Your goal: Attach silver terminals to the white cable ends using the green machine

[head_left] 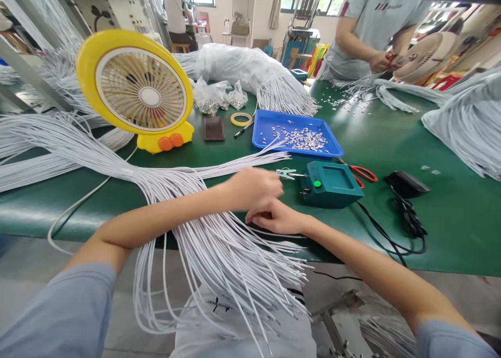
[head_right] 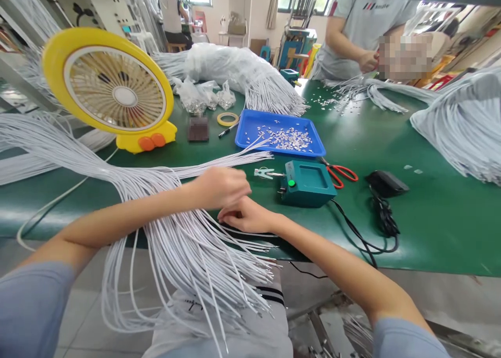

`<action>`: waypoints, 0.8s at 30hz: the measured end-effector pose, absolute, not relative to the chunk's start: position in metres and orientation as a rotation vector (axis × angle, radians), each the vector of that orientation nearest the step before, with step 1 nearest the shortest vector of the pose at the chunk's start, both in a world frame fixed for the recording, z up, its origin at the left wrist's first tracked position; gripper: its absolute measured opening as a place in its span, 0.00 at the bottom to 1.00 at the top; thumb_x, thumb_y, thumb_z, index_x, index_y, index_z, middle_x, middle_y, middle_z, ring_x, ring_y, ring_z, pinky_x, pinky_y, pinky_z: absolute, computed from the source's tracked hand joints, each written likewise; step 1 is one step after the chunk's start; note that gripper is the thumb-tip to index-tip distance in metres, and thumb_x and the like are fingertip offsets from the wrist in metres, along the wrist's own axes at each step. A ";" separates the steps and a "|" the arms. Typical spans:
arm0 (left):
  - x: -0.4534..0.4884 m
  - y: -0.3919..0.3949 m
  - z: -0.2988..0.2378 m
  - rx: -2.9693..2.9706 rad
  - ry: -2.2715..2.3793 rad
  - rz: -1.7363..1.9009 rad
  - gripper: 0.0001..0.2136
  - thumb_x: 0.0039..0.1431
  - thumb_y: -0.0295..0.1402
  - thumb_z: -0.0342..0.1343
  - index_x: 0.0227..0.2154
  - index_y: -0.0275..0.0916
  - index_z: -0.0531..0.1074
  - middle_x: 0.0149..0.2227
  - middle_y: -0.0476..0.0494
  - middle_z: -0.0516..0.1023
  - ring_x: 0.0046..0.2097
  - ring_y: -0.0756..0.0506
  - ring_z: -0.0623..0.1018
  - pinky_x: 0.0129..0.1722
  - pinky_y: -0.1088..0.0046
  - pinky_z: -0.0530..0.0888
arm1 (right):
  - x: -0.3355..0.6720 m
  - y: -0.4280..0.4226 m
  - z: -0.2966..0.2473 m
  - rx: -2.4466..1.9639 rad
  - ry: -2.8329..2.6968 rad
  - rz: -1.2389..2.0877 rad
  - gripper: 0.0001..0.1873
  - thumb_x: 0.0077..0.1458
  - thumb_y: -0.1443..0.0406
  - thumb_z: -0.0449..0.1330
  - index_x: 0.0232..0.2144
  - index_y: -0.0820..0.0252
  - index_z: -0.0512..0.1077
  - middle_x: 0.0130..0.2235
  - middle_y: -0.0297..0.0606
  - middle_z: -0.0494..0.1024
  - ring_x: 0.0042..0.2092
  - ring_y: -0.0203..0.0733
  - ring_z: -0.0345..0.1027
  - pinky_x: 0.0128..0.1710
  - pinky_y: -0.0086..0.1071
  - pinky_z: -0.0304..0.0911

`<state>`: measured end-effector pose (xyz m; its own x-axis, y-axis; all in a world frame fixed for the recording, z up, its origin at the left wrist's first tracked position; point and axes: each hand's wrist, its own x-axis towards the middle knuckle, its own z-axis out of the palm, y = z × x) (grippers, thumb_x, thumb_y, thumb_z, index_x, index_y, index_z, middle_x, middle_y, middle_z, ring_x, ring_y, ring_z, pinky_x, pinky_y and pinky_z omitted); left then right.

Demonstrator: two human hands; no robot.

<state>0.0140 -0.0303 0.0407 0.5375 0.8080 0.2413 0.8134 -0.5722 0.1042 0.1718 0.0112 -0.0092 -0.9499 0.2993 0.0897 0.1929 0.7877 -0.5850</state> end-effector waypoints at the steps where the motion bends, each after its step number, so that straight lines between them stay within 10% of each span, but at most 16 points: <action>1: 0.000 -0.018 0.044 -2.568 -1.727 -0.313 0.12 0.62 0.29 0.48 0.31 0.35 0.76 0.36 0.34 0.78 0.39 0.40 0.78 0.35 0.69 0.70 | 0.173 0.009 -0.007 -0.303 -2.823 0.985 0.12 0.55 0.69 0.58 0.35 0.53 0.81 0.34 0.31 0.83 0.29 0.34 0.73 0.30 0.28 0.69; 14: -0.052 0.032 0.023 -2.368 -2.277 -0.144 0.11 0.46 0.24 0.55 0.33 0.32 0.78 0.38 0.32 0.80 0.43 0.36 0.79 0.44 0.66 0.71 | 0.175 0.005 -0.004 -0.139 -2.737 1.495 0.16 0.52 0.72 0.56 0.42 0.68 0.79 0.25 0.33 0.75 0.24 0.28 0.60 0.27 0.22 0.58; 24: -0.025 0.016 0.053 -2.935 -2.326 -0.990 0.10 0.58 0.35 0.51 0.29 0.34 0.72 0.22 0.51 0.68 0.20 0.56 0.66 0.21 0.81 0.65 | 0.172 0.013 -0.015 -0.301 -2.529 1.789 0.14 0.55 0.69 0.55 0.39 0.67 0.78 0.37 0.41 0.81 0.26 0.29 0.67 0.28 0.23 0.64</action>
